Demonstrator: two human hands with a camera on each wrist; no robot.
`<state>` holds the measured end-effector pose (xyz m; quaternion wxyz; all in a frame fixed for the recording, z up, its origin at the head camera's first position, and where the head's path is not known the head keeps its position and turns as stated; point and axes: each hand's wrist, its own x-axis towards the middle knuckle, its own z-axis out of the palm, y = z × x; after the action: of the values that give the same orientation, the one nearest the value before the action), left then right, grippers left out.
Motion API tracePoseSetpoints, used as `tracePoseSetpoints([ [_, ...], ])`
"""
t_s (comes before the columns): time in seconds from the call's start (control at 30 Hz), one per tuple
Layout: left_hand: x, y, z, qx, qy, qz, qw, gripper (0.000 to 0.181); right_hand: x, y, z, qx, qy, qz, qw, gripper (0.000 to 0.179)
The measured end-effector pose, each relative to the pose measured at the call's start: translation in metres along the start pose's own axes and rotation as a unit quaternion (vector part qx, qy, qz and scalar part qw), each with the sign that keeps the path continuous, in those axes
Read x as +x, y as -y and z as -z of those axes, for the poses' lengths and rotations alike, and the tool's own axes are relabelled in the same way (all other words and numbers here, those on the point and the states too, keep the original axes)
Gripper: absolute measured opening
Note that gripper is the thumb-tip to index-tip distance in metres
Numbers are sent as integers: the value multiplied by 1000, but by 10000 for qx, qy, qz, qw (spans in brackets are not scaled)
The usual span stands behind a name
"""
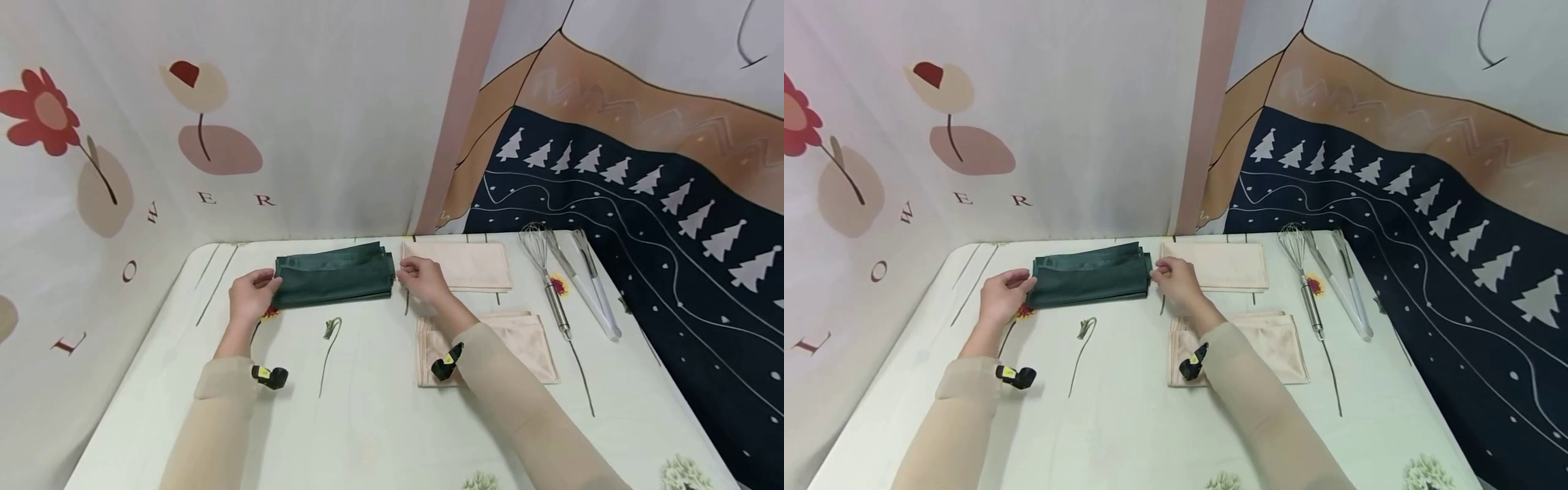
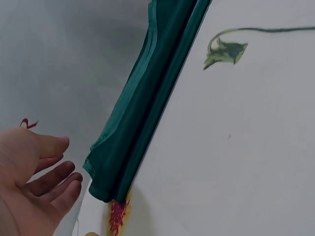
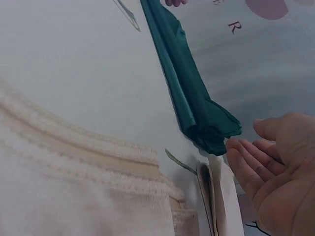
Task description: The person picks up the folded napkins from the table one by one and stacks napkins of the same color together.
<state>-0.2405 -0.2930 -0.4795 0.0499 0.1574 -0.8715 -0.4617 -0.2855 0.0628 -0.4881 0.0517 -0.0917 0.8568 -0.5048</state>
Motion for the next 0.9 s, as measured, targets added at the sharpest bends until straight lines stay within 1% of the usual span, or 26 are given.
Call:
tracePoseSetpoints([
  [0.1,-6,-6,-3,-249,-44,-24,9997,43,-7,-3,6,87,-78,37,9999,32],
  [0.2,-13,-13,-7,-444,17,-95,9990,44,-15,-6,11,157,-138,72,9998,32],
  [0.4,-32,-24,-15,-887,379,-73,9953,49,-32,-9,20,217,-238,148,9994,34],
  [0.47,-39,-27,-18,-973,476,-104,9941,49,-38,-10,23,288,-265,147,9991,34],
  [0.67,-59,-29,-28,-1042,659,-198,9922,47,-57,-16,30,457,-298,110,9985,35],
  [0.9,-79,-23,-41,-1180,875,-233,9889,47,-77,-32,40,543,-416,12,9977,34],
])
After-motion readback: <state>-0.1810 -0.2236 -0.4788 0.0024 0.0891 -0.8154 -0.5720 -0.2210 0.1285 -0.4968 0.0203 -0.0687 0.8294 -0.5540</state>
